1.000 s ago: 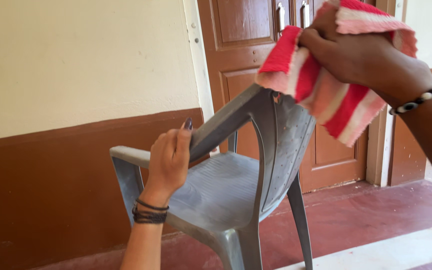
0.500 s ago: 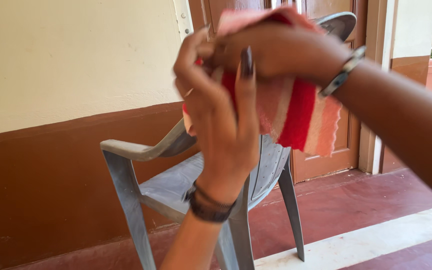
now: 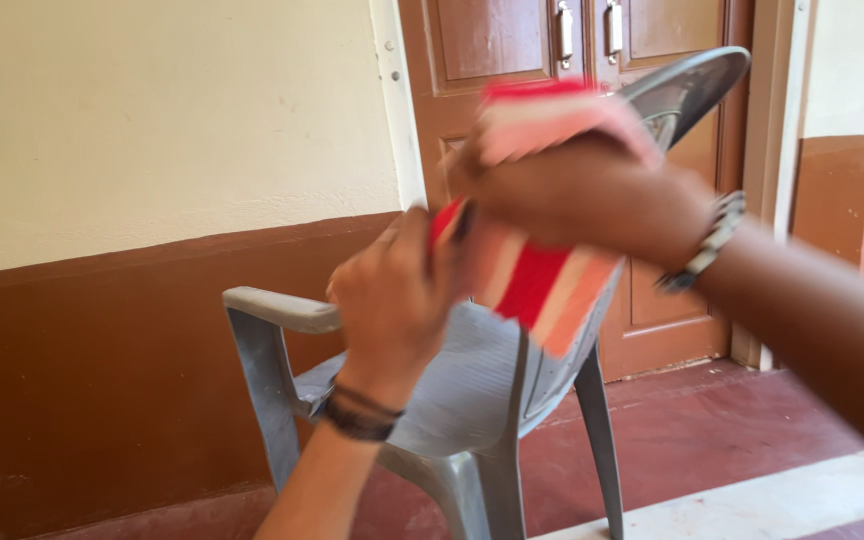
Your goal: The person wipes a gray plastic chair with a red and white cloth. They clean the seat, backrest, armrests, and legs of the chair, moving around the object to reach different sides.
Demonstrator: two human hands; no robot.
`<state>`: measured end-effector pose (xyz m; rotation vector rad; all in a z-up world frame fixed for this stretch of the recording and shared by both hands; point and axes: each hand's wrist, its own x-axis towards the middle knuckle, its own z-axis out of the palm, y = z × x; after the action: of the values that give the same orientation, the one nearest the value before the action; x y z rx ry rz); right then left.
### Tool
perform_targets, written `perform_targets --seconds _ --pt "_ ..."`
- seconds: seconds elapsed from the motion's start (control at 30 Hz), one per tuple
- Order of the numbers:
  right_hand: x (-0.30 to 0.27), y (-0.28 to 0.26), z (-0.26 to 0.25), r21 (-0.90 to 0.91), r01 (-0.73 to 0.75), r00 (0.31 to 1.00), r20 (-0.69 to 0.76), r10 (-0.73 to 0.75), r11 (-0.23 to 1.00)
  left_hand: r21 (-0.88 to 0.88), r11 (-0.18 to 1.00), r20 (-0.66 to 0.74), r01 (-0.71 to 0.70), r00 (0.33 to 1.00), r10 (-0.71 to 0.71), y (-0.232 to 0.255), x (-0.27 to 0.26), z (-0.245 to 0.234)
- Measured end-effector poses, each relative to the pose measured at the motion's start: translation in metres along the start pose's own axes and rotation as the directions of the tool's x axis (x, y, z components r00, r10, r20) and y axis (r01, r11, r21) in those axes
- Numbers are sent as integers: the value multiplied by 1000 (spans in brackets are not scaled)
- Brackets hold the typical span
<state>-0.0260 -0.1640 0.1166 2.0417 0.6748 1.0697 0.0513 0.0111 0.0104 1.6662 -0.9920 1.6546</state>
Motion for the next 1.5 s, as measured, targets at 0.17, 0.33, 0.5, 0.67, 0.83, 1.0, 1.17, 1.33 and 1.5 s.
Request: perform_targets --seconds 0.17,0.33,0.5,0.67,0.83,1.0,1.17,1.33,1.5 --pt "34 -74 24 87 47 998 -33 -44 995 -193 969 81 151 987 -138 -95 -71 -16" --pt "41 -116 53 138 51 994 -108 -36 989 -281 959 139 20 990 20 -168 -90 -24" --pt "25 -129 65 169 36 988 -157 -9 985 -228 974 242 -13 968 69 -176 -82 -35" --pt "4 -122 62 181 49 974 -226 -7 982 -165 985 302 -52 948 101 -146 -66 -43" --pt "-17 -91 53 156 57 935 -354 2 986 -187 954 429 233 893 -134 -75 -42 -27" --pt "-39 -32 33 112 26 847 -530 38 993 -84 990 167 114 981 -99 12 -5 6" --pt "-79 32 31 211 -33 772 -616 159 977 -29 996 69 88 994 -86 74 42 35" --pt "-97 47 41 498 -167 728 -519 447 851 61 995 -56 -82 995 86 90 62 65" --pt "-92 39 53 319 -310 720 -536 440 896 168 959 -98 -228 964 247 67 56 75"
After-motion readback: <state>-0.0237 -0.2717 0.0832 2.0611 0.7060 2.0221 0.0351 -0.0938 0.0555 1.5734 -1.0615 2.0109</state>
